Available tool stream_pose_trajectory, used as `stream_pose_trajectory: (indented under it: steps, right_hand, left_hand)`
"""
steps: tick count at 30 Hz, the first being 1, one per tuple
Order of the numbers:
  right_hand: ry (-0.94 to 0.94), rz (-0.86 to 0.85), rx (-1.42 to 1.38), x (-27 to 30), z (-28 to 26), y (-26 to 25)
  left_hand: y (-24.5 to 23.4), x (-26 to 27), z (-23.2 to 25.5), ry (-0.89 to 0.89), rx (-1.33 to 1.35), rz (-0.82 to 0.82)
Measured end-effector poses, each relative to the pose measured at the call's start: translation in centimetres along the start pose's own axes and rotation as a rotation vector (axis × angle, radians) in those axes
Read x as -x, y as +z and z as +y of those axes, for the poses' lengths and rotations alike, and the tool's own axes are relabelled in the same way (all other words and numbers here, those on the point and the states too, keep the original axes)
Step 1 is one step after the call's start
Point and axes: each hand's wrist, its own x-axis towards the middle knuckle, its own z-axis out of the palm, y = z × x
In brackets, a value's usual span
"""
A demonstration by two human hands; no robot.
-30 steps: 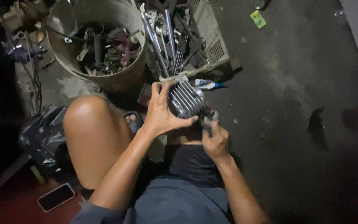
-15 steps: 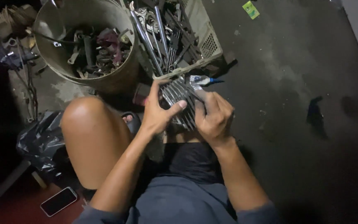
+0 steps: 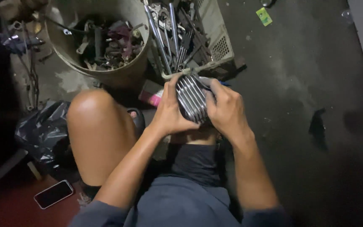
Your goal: The person sits on the floor and scrubs a metal engine cylinder head with a grey abrasive pad. They rotate the part to clean the fins and the flat face, then wipe it with a cloth.
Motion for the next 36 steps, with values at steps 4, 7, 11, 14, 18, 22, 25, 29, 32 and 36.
stream_pose_trajectory:
  steps: [4, 7, 11, 14, 18, 22, 25, 29, 32, 36]
  right_hand:
    - [0.040, 0.009, 0.056, 1.7, 0.2, -0.7]
    - [0.089, 0.063, -0.017, 2.2, 0.6, -0.7]
    - [0.115, 0.274, -0.071, 3.2, 1.0, -1.2]
    - [0.173, 0.386, -0.063, 3.8, 1.2, -1.6]
    - [0.151, 0.453, -0.048, 4.5, 0.5, -1.6]
    - [0.094, 0.424, 0.032, 4.7, 0.7, -1.0]
    - [-0.032, 0.360, -0.009, 4.2, 0.2, -0.9]
    - [-0.086, 0.261, -0.028, 3.4, 0.3, -0.1]
    - [-0.114, 0.225, -0.018, 3.5, 0.8, 0.0]
    - [-0.100, 0.211, 0.014, 5.9, 1.9, -0.6]
  left_hand:
    - [-0.3, -0.3, 0.4, 0.022, -0.069, -0.036]
    - [-0.1, -0.2, -0.3, 0.059, -0.018, -0.082]
    - [-0.1, -0.6, 1.5, 0.084, 0.112, 0.045]
    - [-0.3, -0.9, 3.4, 0.061, 0.166, 0.100]
    - [-0.4, -1.1, 5.1, 0.058, 0.159, 0.121]
    - [1.5, 0.3, 0.0, -0.042, 0.067, 0.106]
    - [1.1, 0.0, 0.7, -0.094, 0.017, 0.123]
    - [0.2, -0.2, 1.5, -0.126, 0.009, 0.092]
    - [0.3, -0.1, 1.4, -0.126, 0.012, 0.059]
    - [0.9, 0.4, 0.2, -0.046, -0.027, 0.035]
